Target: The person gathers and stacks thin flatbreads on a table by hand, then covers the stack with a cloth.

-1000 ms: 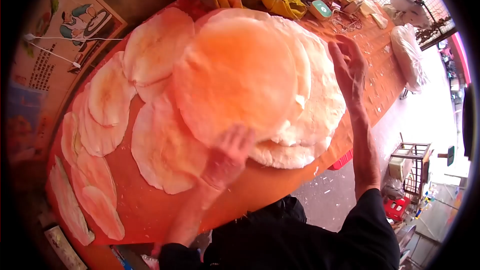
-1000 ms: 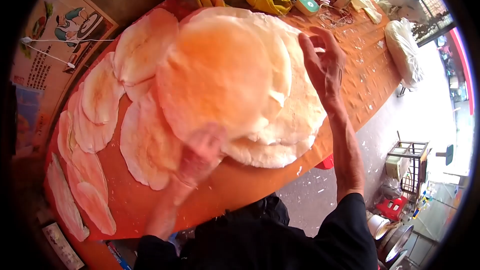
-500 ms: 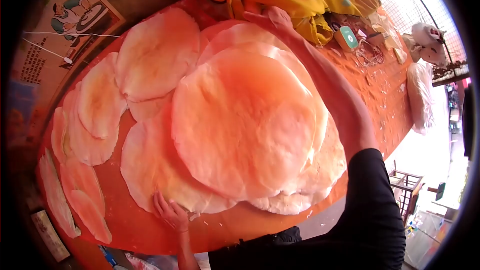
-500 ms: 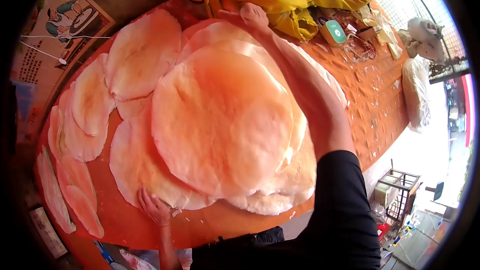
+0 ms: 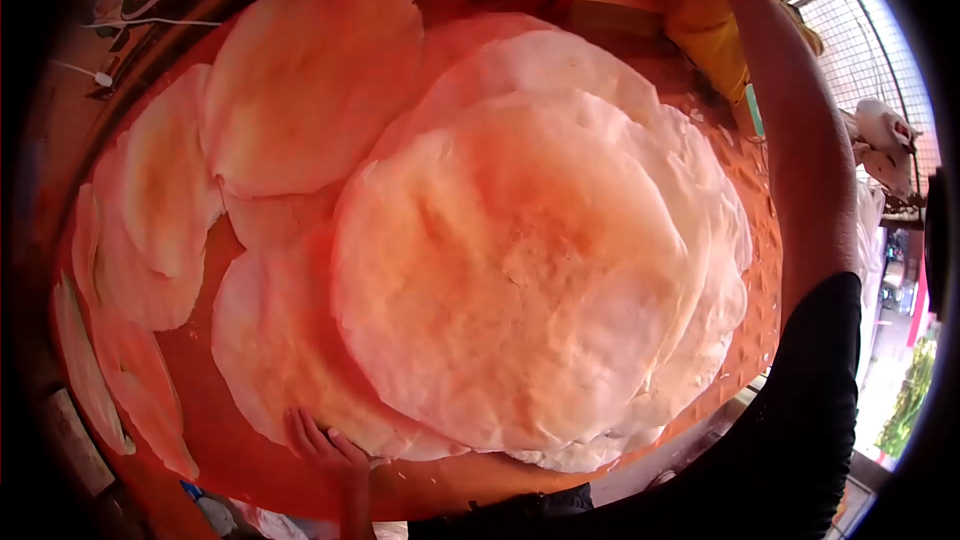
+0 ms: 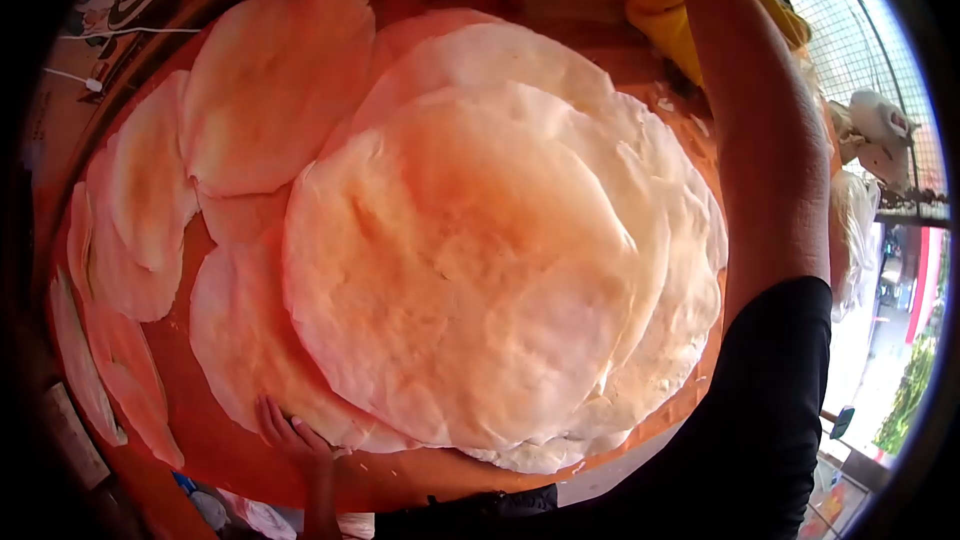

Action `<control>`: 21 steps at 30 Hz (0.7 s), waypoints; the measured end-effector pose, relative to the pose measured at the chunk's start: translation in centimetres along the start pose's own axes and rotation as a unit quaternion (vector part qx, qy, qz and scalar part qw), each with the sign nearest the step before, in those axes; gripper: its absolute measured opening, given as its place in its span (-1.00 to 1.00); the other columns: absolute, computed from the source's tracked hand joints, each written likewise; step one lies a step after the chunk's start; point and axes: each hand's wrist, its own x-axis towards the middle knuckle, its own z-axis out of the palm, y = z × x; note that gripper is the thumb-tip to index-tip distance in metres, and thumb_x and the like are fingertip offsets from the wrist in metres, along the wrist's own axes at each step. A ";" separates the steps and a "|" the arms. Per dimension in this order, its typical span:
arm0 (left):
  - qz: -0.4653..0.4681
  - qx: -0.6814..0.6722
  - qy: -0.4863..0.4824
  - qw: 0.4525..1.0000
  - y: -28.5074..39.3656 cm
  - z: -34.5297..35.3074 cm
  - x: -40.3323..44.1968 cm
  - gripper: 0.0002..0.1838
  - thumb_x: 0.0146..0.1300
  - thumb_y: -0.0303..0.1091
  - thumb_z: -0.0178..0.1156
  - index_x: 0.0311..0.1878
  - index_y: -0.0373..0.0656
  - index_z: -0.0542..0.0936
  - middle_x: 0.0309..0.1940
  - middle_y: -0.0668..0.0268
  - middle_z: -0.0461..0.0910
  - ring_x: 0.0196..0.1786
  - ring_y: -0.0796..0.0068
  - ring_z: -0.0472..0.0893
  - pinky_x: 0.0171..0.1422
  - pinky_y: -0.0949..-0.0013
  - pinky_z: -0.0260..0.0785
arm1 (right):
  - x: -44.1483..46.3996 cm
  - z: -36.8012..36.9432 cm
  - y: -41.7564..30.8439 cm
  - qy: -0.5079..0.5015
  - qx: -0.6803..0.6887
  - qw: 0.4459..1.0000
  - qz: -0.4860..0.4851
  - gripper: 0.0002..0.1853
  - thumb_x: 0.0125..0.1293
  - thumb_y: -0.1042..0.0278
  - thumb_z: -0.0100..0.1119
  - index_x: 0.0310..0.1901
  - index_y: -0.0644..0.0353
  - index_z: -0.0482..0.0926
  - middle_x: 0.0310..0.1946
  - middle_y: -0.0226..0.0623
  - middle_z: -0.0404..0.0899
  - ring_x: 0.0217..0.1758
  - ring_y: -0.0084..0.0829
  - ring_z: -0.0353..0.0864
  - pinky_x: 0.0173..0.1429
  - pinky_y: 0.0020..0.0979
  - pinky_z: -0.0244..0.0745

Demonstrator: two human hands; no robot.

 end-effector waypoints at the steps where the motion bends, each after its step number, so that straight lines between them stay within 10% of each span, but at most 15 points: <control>1: -0.002 -0.003 -0.010 1.000 0.2 -0.1 0.3 -0.48 0.47 -0.21 -0.19 0.28 -0.46 0.36 0.32 -0.18 0.30 0.38 -0.17 0.30 0.45 -0.10 0.12 | -0.9 3.2 2.2 -0.059 -0.046 0.997 0.003 -0.73 0.16 0.19 0.27 -0.22 0.21 0.64 -0.42 -0.07 0.63 -0.35 -0.21 0.63 -0.31 -0.23 0.47; 8: -0.005 0.007 -0.022 1.000 0.2 -0.4 0.5 -0.50 0.48 -0.25 -0.20 0.28 -0.47 0.35 0.32 -0.19 0.30 0.38 -0.20 0.28 0.45 -0.11 0.12 | -6.3 6.5 3.9 -0.145 -0.088 0.984 -0.054 -0.71 0.08 0.21 0.34 -0.23 0.22 0.64 -0.42 -0.10 0.63 -0.35 -0.21 0.63 -0.28 -0.23 0.48; 16: 0.003 0.007 -0.001 1.000 -0.2 -0.3 0.4 -0.50 0.40 -0.28 -0.11 0.27 -0.46 0.37 0.29 -0.17 0.33 0.37 -0.17 0.30 0.45 -0.11 0.10 | -19.0 -6.0 -9.3 -0.192 0.203 0.924 -0.261 -0.68 -0.01 0.24 0.42 -0.25 0.23 0.64 -0.42 -0.13 0.63 -0.34 -0.21 0.63 -0.26 -0.24 0.49; 19: 0.011 -0.027 0.031 0.999 -0.9 0.5 0.0 -0.49 0.37 -0.25 -0.09 0.27 -0.43 0.39 0.28 -0.09 0.36 0.36 -0.16 0.31 0.44 -0.18 0.04 | -19.3 -1.6 -12.0 -0.304 0.311 0.876 -0.208 -0.67 -0.05 0.25 0.44 -0.25 0.23 0.64 -0.42 -0.14 0.63 -0.34 -0.21 0.64 -0.25 -0.24 0.49; 21: 0.015 -0.019 0.038 0.999 -0.8 0.2 0.1 -0.49 0.39 -0.25 -0.11 0.27 -0.41 0.39 0.28 -0.08 0.36 0.37 -0.14 0.32 0.44 -0.14 0.05 | -17.9 5.1 -12.0 -0.453 0.375 0.809 0.000 -0.68 0.23 0.06 0.29 -0.02 -0.05 0.65 -0.13 -0.46 0.63 -0.13 -0.35 0.63 -0.13 -0.24 0.58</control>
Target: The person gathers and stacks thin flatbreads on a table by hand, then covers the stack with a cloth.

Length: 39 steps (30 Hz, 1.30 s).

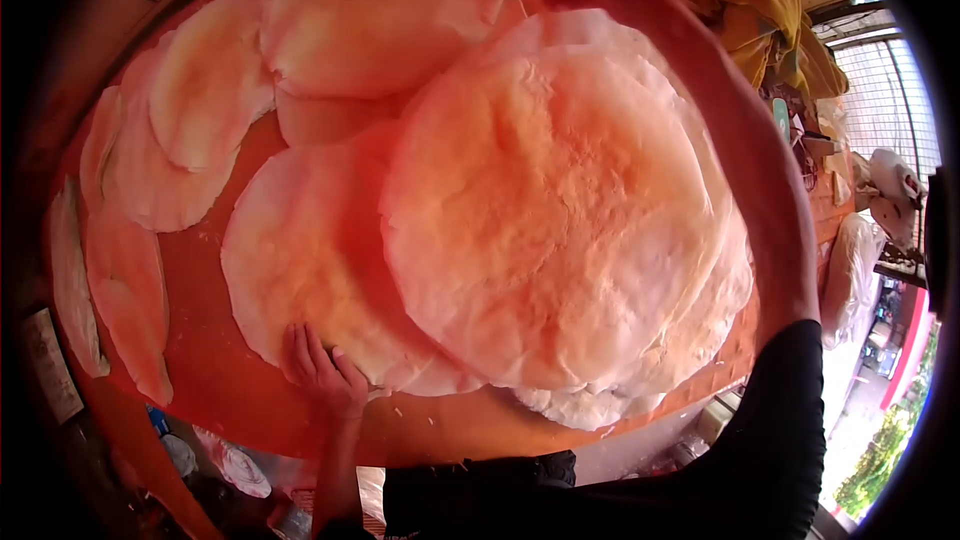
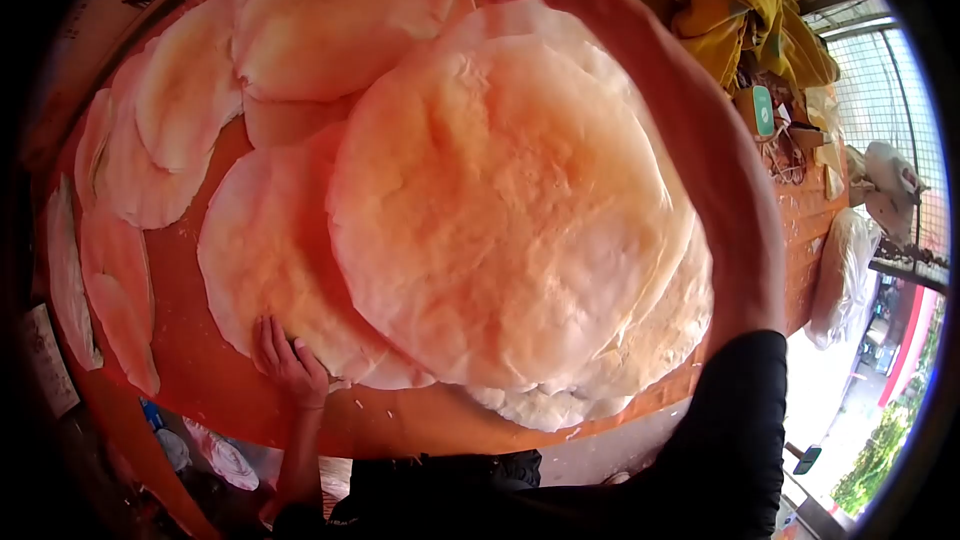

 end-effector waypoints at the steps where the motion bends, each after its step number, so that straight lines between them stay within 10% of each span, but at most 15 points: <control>1: 0.002 0.009 0.001 1.000 0.0 -0.1 0.1 -0.50 0.40 -0.24 -0.13 0.27 -0.40 0.40 0.29 -0.08 0.37 0.37 -0.12 0.32 0.45 -0.11 0.07 | 2.9 0.5 1.8 -0.025 0.041 0.999 0.001 -0.68 0.23 0.07 0.29 -0.01 -0.07 0.65 -0.15 -0.52 0.61 -0.18 -0.38 0.61 -0.16 -0.28 0.58; 6: -0.004 -0.014 0.010 1.000 -0.5 0.1 0.0 -0.46 0.39 -0.18 -0.12 0.28 -0.38 0.40 0.30 -0.05 0.36 0.38 -0.10 0.32 0.44 -0.12 0.07 | 9.7 4.0 4.3 0.055 0.053 0.991 0.111 -0.61 0.18 0.12 0.34 0.05 -0.06 0.65 -0.20 -0.50 0.61 -0.24 -0.50 0.59 -0.22 -0.46 0.56; 9: -0.011 -0.016 0.002 1.000 -0.7 0.2 -0.2 -0.45 0.37 -0.20 -0.06 0.28 -0.43 0.39 0.30 -0.08 0.35 0.37 -0.14 0.32 0.42 -0.16 0.13 | 12.4 3.5 5.4 0.004 -0.397 0.879 -0.263 -0.55 0.13 0.11 0.35 0.09 -0.01 0.63 -0.28 -0.40 0.63 -0.23 -0.50 0.60 -0.22 -0.40 0.55; 12: -0.019 -0.036 0.000 0.999 -0.8 0.3 -0.2 -0.45 0.37 -0.20 -0.07 0.29 -0.43 0.37 0.30 -0.09 0.34 0.37 -0.15 0.32 0.42 -0.16 0.13 | 12.4 4.8 4.0 0.024 -0.447 0.822 -0.353 -0.56 0.10 0.21 0.36 0.06 0.04 0.64 -0.29 -0.32 0.66 -0.24 -0.51 0.63 -0.25 -0.38 0.53; 16: -0.027 -0.058 0.014 0.998 -1.0 0.7 -0.5 -0.45 0.37 -0.21 -0.06 0.29 -0.43 0.37 0.30 -0.09 0.34 0.38 -0.15 0.31 0.42 -0.16 0.14 | 12.7 8.6 0.6 0.218 -0.376 0.897 0.076 -0.76 0.25 0.27 0.18 -0.07 0.01 0.69 -0.22 -0.34 0.71 -0.10 -0.41 0.69 -0.12 -0.36 0.55; 28: -0.017 -0.056 0.011 0.998 -1.1 0.7 -0.7 -0.44 0.30 -0.26 0.01 0.29 -0.43 0.38 0.31 -0.08 0.33 0.38 -0.14 0.31 0.42 -0.11 0.17 | 4.2 5.0 -10.9 0.028 -0.095 0.893 -0.439 -0.83 0.22 0.40 0.26 -0.15 0.18 0.66 -0.28 -0.23 0.67 -0.16 -0.31 0.68 -0.14 -0.32 0.56; 35: -0.016 -0.077 0.037 0.996 -1.8 0.7 -0.9 -0.43 0.23 -0.27 0.13 0.26 -0.41 0.41 0.27 -0.06 0.36 0.35 -0.12 0.33 0.41 -0.07 0.20 | -23.5 -6.5 -13.3 0.269 0.231 0.935 0.016 -0.49 0.46 0.19 0.08 0.34 0.25 0.36 0.19 -0.19 0.50 0.17 -0.39 0.54 0.25 -0.38 0.46; 39: 0.008 -0.090 0.047 0.995 -2.2 -0.3 -0.9 -0.49 0.23 -0.29 0.15 0.19 -0.40 0.45 0.19 -0.07 0.41 0.30 -0.13 0.36 0.37 -0.04 0.24 | -35.9 -6.5 -1.1 0.395 0.187 0.886 0.153 -0.55 0.35 0.25 0.27 0.19 0.29 0.48 -0.09 -0.31 0.61 -0.21 -0.58 0.58 -0.29 -0.59 0.48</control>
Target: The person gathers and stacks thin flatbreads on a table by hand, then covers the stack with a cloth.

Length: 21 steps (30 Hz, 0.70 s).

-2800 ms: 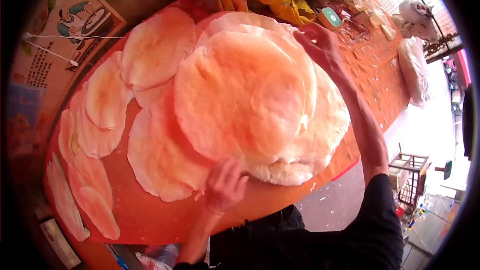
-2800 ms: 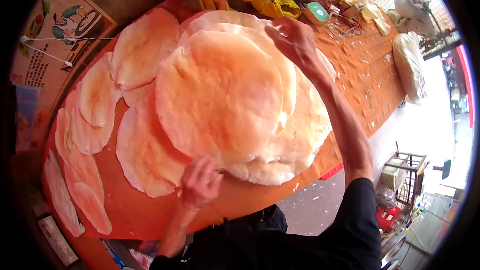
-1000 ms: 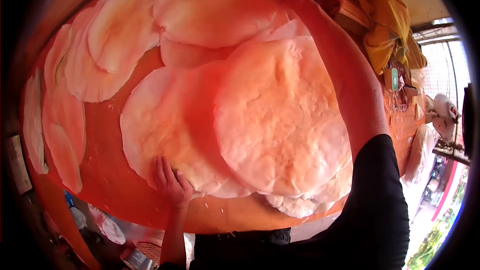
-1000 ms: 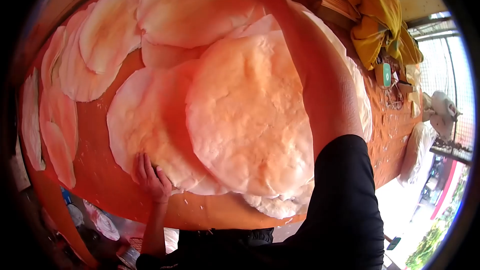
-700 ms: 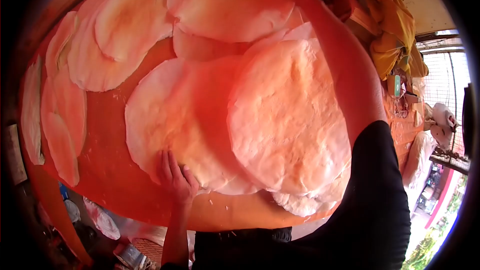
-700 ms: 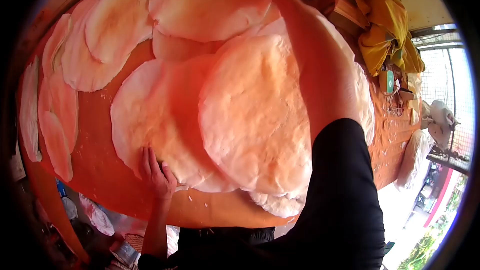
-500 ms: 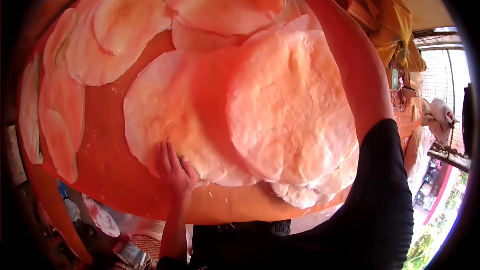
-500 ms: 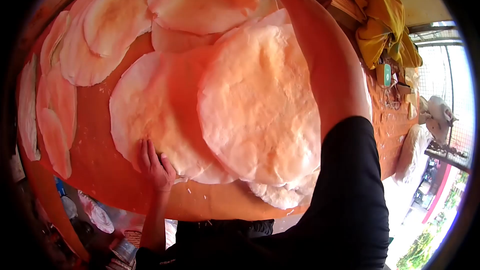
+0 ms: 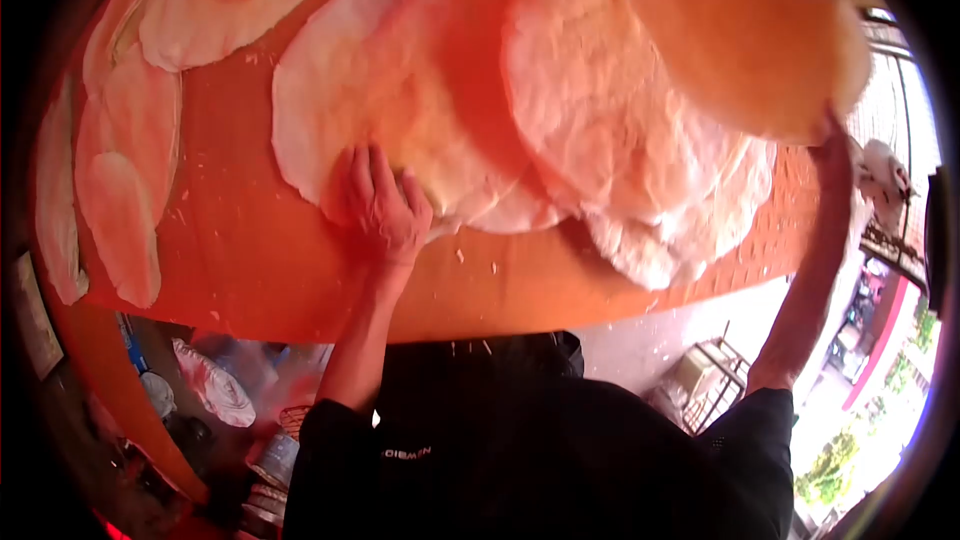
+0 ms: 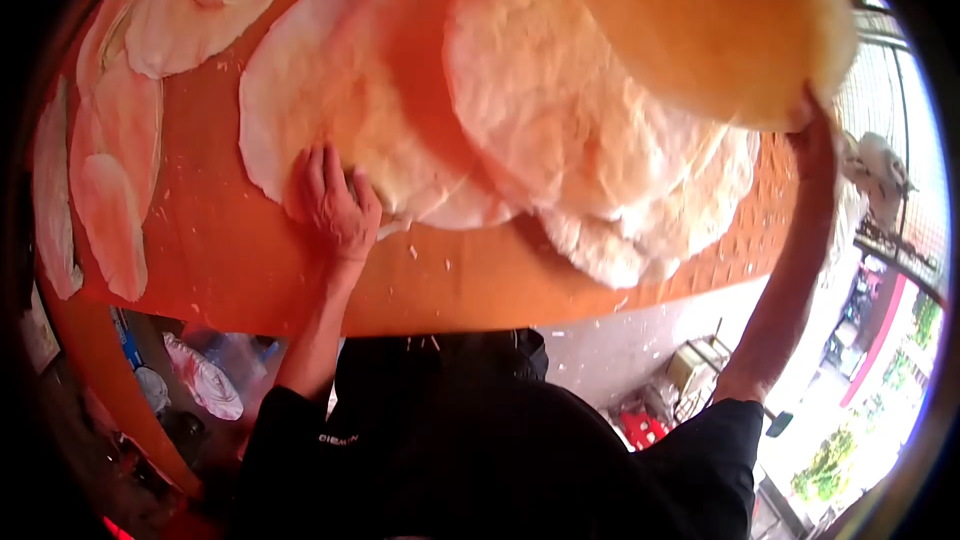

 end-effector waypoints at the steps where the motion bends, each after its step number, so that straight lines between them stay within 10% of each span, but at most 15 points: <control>1: -0.003 -0.010 0.016 1.000 -0.2 0.0 -0.1 -0.55 0.24 -0.27 0.17 0.14 -0.31 0.52 0.16 -0.03 0.47 0.30 -0.07 0.38 0.36 -0.05 0.22 | -1.0 -3.1 3.3 0.059 -0.117 0.991 -0.022 -0.57 0.34 0.26 0.28 0.17 0.27 0.50 -0.13 -0.36 0.61 -0.24 -0.62 0.54 -0.31 -0.62 0.44; 4: 0.016 -0.044 0.020 0.999 -0.6 0.2 -0.5 -0.55 0.27 -0.28 0.15 0.15 -0.38 0.47 0.17 -0.09 0.41 0.30 -0.13 0.37 0.34 -0.05 0.27 | -10.5 -1.8 10.9 0.035 -0.174 0.937 -0.302 -0.65 0.35 0.24 0.25 0.07 0.26 0.55 -0.30 -0.41 0.58 -0.33 -0.65 0.48 -0.31 -0.63 0.38; 8: 0.042 -0.072 0.041 0.996 -1.4 0.0 -0.7 -0.57 0.27 -0.30 0.16 0.13 -0.38 0.49 0.15 -0.08 0.43 0.28 -0.14 0.38 0.33 -0.04 0.28 | -27.7 15.7 13.0 -0.255 -0.022 0.942 0.216 -0.63 0.34 0.26 0.23 0.06 0.35 0.53 -0.18 -0.14 0.64 -0.13 -0.34 0.69 -0.07 -0.38 0.60; 14: 0.023 -0.314 0.007 0.949 -4.7 -4.5 -4.0 -0.68 0.27 -0.42 0.17 0.06 -0.34 0.52 -0.04 -0.04 0.57 0.09 0.03 0.56 0.16 0.11 0.42 | -29.5 25.2 21.3 -0.160 0.228 0.894 0.351 -0.72 0.39 0.17 0.19 -0.15 0.24 0.48 -0.28 -0.21 0.59 -0.21 -0.33 0.65 -0.10 -0.34 0.62; 21: -0.265 -0.608 -0.291 0.690 -5.7 -5.1 -9.7 -0.72 0.45 -0.31 0.09 0.10 -0.26 0.48 -0.22 0.32 0.56 -0.20 0.55 0.60 -0.11 0.48 0.51 | -31.5 29.4 18.1 -0.218 0.128 0.941 0.225 -0.77 0.23 0.30 0.31 -0.41 0.32 0.60 -0.59 -0.18 0.57 -0.61 -0.40 0.55 -0.52 -0.43 0.47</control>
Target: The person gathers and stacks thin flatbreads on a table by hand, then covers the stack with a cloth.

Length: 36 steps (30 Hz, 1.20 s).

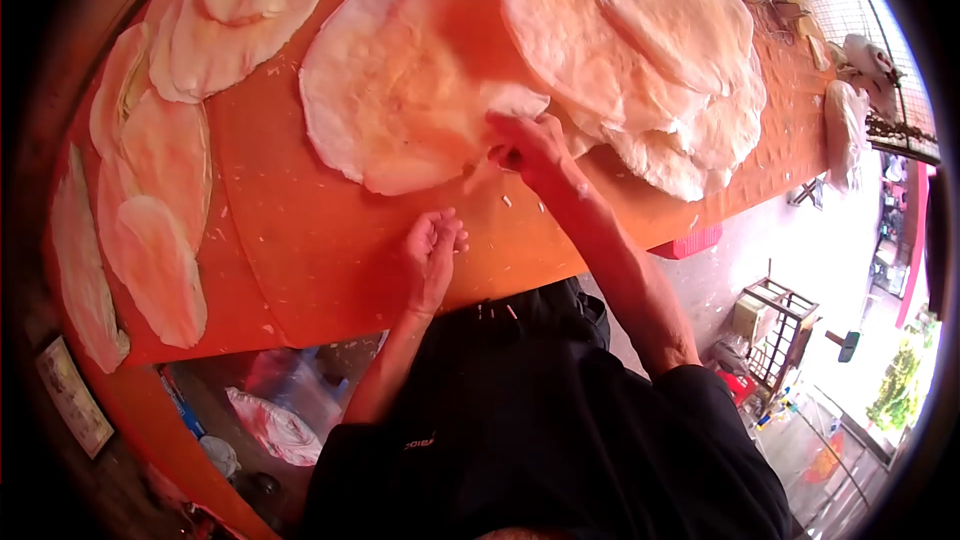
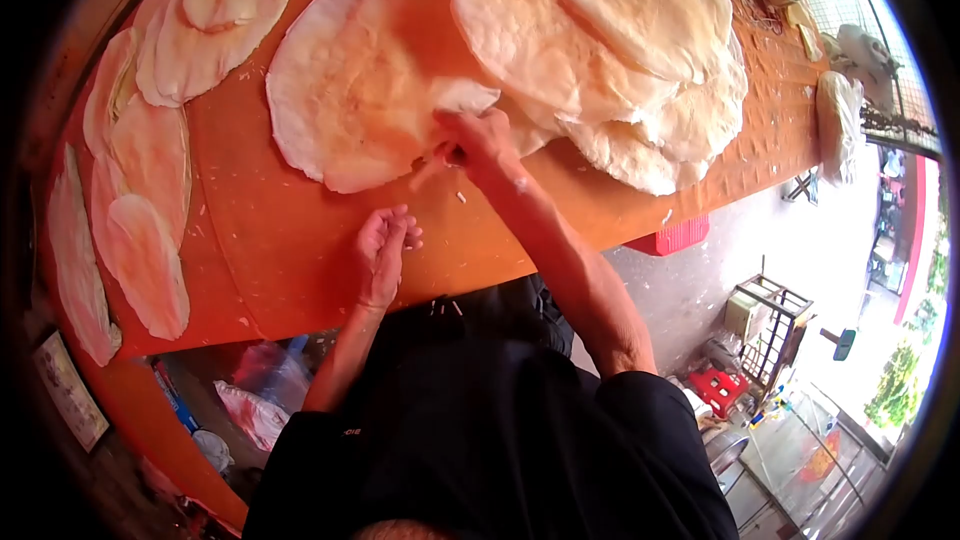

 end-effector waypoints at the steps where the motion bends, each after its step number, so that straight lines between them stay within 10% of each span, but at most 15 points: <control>1: -0.040 -0.069 0.000 0.997 0.1 0.0 0.5 -0.72 0.45 -0.30 0.09 0.11 -0.26 0.48 -0.21 0.31 0.57 -0.20 0.54 0.60 -0.11 0.49 0.51 | -1.1 1.8 -0.7 0.000 0.015 1.000 -0.020 -0.78 0.22 0.34 0.30 -0.46 0.33 0.60 -0.59 -0.17 0.58 -0.62 -0.41 0.55 -0.53 -0.44 0.45; 10: -0.061 -0.132 0.068 0.987 4.1 3.8 6.7 -0.63 0.42 -0.26 0.11 0.18 -0.27 0.44 -0.15 0.27 0.57 -0.05 0.35 0.64 0.00 0.30 0.56 | -7.4 5.1 -18.5 -0.252 -0.023 0.914 -0.319 -0.73 0.19 0.45 0.26 -0.10 0.40 0.61 -0.31 -0.18 0.68 -0.29 -0.40 0.68 -0.22 -0.47 0.58; 13: -0.091 -0.158 0.060 0.981 3.4 4.1 8.2 -0.56 0.39 -0.29 0.16 0.22 -0.32 0.37 -0.07 0.07 0.53 -0.06 0.22 0.62 0.00 0.24 0.57 | -9.1 2.1 -25.4 -0.146 -0.165 0.795 -0.565 -0.71 0.21 0.58 0.17 0.00 0.39 0.53 -0.16 -0.09 0.65 -0.15 -0.33 0.68 -0.12 -0.42 0.61; 15: -0.107 -0.258 0.001 0.960 2.0 3.7 10.1 -0.76 0.37 -0.29 0.17 -0.01 -0.22 0.49 -0.27 0.22 0.56 -0.23 0.35 0.63 -0.15 0.33 0.59 | -11.1 -1.9 -29.2 -0.004 -0.305 0.618 -0.724 -0.66 0.23 0.67 0.11 0.06 0.39 0.47 -0.06 -0.04 0.63 -0.06 -0.28 0.68 -0.05 -0.38 0.64; 18: -0.174 -0.304 0.045 0.936 3.3 4.8 10.2 -0.83 0.32 -0.24 0.25 -0.21 -0.09 0.52 -0.45 0.33 0.55 -0.41 0.45 0.57 -0.30 0.42 0.55 | -13.1 -11.9 -31.0 0.067 -0.405 0.552 -0.726 -0.69 0.24 0.62 0.08 0.04 0.39 0.51 -0.17 -0.08 0.67 -0.26 -0.29 0.69 -0.23 -0.34 0.65; 21: -0.177 -0.263 -0.016 0.948 2.7 4.0 11.0 -0.83 0.26 -0.23 0.32 -0.22 -0.04 0.54 -0.53 0.34 0.54 -0.53 0.44 0.54 -0.48 0.44 0.45 | -10.2 -26.5 -25.5 0.325 -0.542 0.615 -0.472 -0.61 0.31 0.30 0.19 0.11 0.30 0.52 -0.19 -0.17 0.68 -0.11 -0.27 0.69 -0.05 -0.24 0.65; 22: -0.155 -0.183 0.017 0.971 3.0 4.5 11.1 -0.81 0.26 -0.26 0.32 -0.17 -0.07 0.54 -0.47 0.35 0.55 -0.44 0.45 0.56 -0.40 0.43 0.48 | -9.0 -28.1 -22.7 0.215 -0.270 0.831 -0.435 -0.62 0.32 0.33 0.15 0.13 0.29 0.50 -0.14 -0.15 0.66 -0.07 -0.21 0.67 -0.03 -0.21 0.65; 24: -0.130 -0.094 0.045 0.986 4.8 6.1 10.5 -0.78 0.25 -0.29 0.31 -0.12 -0.11 0.53 -0.42 0.36 0.57 -0.34 0.47 0.58 -0.32 0.43 0.51 | -6.6 -30.2 -16.4 0.181 0.104 0.930 -0.301 -0.63 0.32 0.41 0.12 0.15 0.24 0.43 -0.08 -0.10 0.60 0.00 -0.07 0.65 -0.03 -0.16 0.66; 27: -0.029 -0.174 0.030 0.984 6.5 8.5 10.0 -0.55 0.20 -0.41 0.28 0.18 -0.08 0.47 0.10 0.33 0.52 0.11 0.35 0.55 -0.01 0.21 0.61 | -5.1 -35.8 -5.9 0.129 0.163 0.971 -0.121 -0.73 0.30 0.42 0.18 0.01 0.23 0.44 -0.14 -0.15 0.57 -0.11 -0.16 0.65 -0.12 -0.24 0.67; 33: -0.061 -0.177 0.037 0.982 6.7 9.5 12.4 -0.42 0.19 -0.52 0.24 0.31 -0.06 0.38 0.18 0.28 0.49 0.20 0.23 0.52 0.19 0.07 0.52 | -9.3 -29.8 -3.2 0.248 0.191 0.943 -0.110 -0.72 0.38 0.29 0.14 0.00 0.28 0.42 -0.20 -0.15 0.55 -0.23 -0.22 0.66 -0.15 -0.28 0.69; 36: 0.067 -0.155 0.017 0.985 13.2 8.5 9.4 -0.34 0.17 -0.57 0.22 0.38 -0.11 0.32 0.23 0.25 0.46 0.24 0.19 0.50 0.29 0.11 0.44 | -11.4 -29.3 -1.7 0.222 0.186 0.956 -0.045 -0.65 0.41 0.09 0.12 -0.05 0.25 0.45 -0.32 -0.19 0.60 -0.26 -0.25 0.70 -0.18 -0.28 0.67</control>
